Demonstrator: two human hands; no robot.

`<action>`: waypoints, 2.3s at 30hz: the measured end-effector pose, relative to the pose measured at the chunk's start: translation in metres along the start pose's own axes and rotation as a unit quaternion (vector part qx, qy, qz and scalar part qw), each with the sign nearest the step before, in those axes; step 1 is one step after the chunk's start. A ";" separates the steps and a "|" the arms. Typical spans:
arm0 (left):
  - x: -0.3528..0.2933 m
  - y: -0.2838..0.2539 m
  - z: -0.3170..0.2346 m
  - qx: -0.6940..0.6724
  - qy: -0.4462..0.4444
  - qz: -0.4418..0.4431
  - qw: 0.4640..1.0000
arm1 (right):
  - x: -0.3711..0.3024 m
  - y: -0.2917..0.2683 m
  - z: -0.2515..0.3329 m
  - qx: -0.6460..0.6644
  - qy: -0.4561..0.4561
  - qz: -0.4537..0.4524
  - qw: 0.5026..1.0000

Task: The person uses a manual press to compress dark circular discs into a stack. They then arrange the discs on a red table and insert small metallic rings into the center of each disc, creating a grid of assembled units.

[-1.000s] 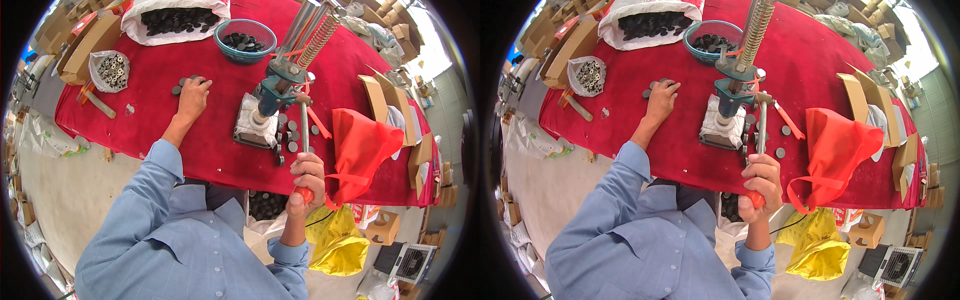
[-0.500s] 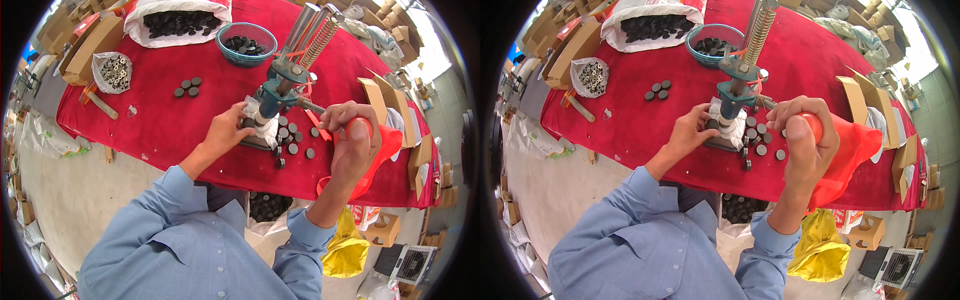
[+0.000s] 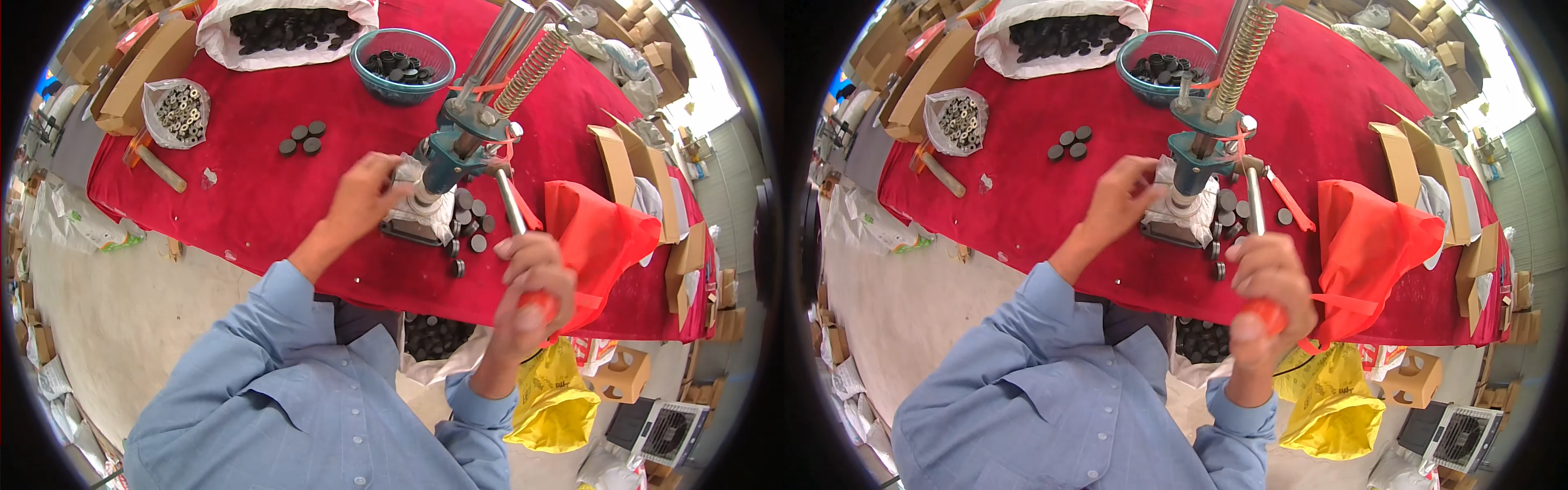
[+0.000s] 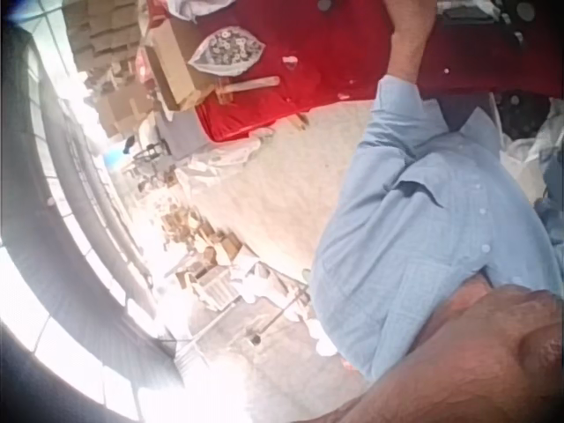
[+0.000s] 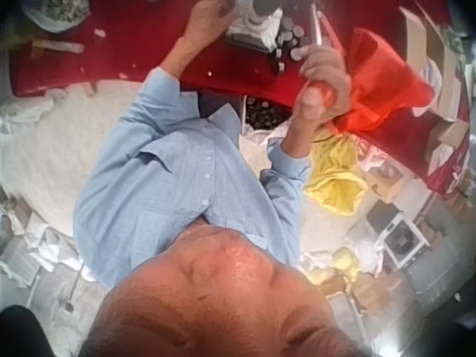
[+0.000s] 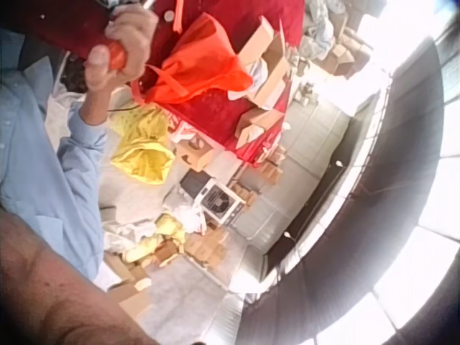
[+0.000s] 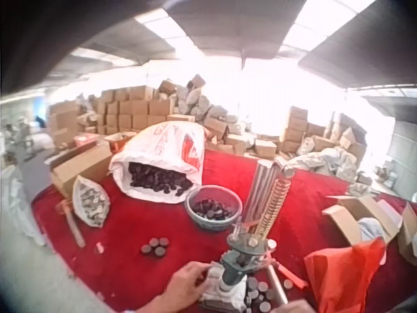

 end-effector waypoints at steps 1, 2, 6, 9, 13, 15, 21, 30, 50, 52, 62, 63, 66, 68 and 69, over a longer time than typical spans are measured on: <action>0.004 -0.014 0.009 0.077 0.043 -0.049 0.995 | -0.021 -0.001 -0.005 -0.023 -0.010 0.002 1.000; 0.008 -0.030 0.026 0.161 0.057 -0.061 0.983 | -0.042 -0.001 -0.011 -0.045 -0.020 0.003 0.999; 0.007 -0.068 0.083 0.387 0.044 -0.063 0.919 | -0.065 0.002 -0.012 -0.062 0.020 -0.039 0.997; 0.005 -0.078 0.098 0.374 0.024 -0.056 0.925 | -0.055 -0.002 -0.013 -0.054 -0.006 -0.013 0.998; -0.003 -0.087 0.108 0.299 -0.001 -0.073 0.951 | -0.061 -0.001 -0.011 -0.064 0.024 -0.017 0.998; -0.012 -0.093 0.111 0.271 0.014 -0.087 0.959 | -0.065 0.003 -0.016 -0.045 0.014 -0.029 0.998; -0.025 -0.061 0.034 0.076 -0.089 -0.033 0.993 | -0.060 -0.001 -0.016 -0.061 -0.012 -0.032 0.998; -0.015 0.003 -0.010 0.076 0.069 0.023 0.994 | 0.042 0.001 0.011 -0.027 0.069 0.004 0.997; 0.006 -0.070 0.041 0.276 0.065 -0.099 0.954 | -0.058 -0.001 -0.014 -0.085 -0.032 -0.008 0.996; 0.007 -0.102 0.073 0.380 0.007 -0.128 0.916 | -0.070 0.002 -0.011 -0.087 0.024 -0.065 0.994; -0.012 -0.106 0.099 0.197 -0.056 -0.069 0.976 | -0.004 -0.004 -0.001 -0.033 -0.016 0.016 0.999; -0.015 -0.095 0.082 0.143 -0.081 -0.060 0.985 | 0.007 -0.003 0.000 -0.023 -0.006 0.011 1.000; -0.017 -0.052 0.031 0.075 -0.036 -0.040 0.996 | 0.050 0.003 0.007 -0.005 0.061 0.006 0.998; -0.015 -0.021 0.004 0.025 -0.059 0.012 0.998 | 0.075 0.002 0.005 0.009 0.110 -0.002 0.994; -0.012 -0.009 -0.007 0.016 -0.051 0.040 0.998 | 0.084 0.001 0.003 0.018 0.133 -0.006 0.991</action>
Point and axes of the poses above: each hand's wrist, its own x-axis towards the middle knuckle, its own y-axis out of the palm, z = x × y, the point moved 3 cm from there along x, towards the middle knuckle, and after that the axes turned 4 degrees about -z, right-handed, at the moved point
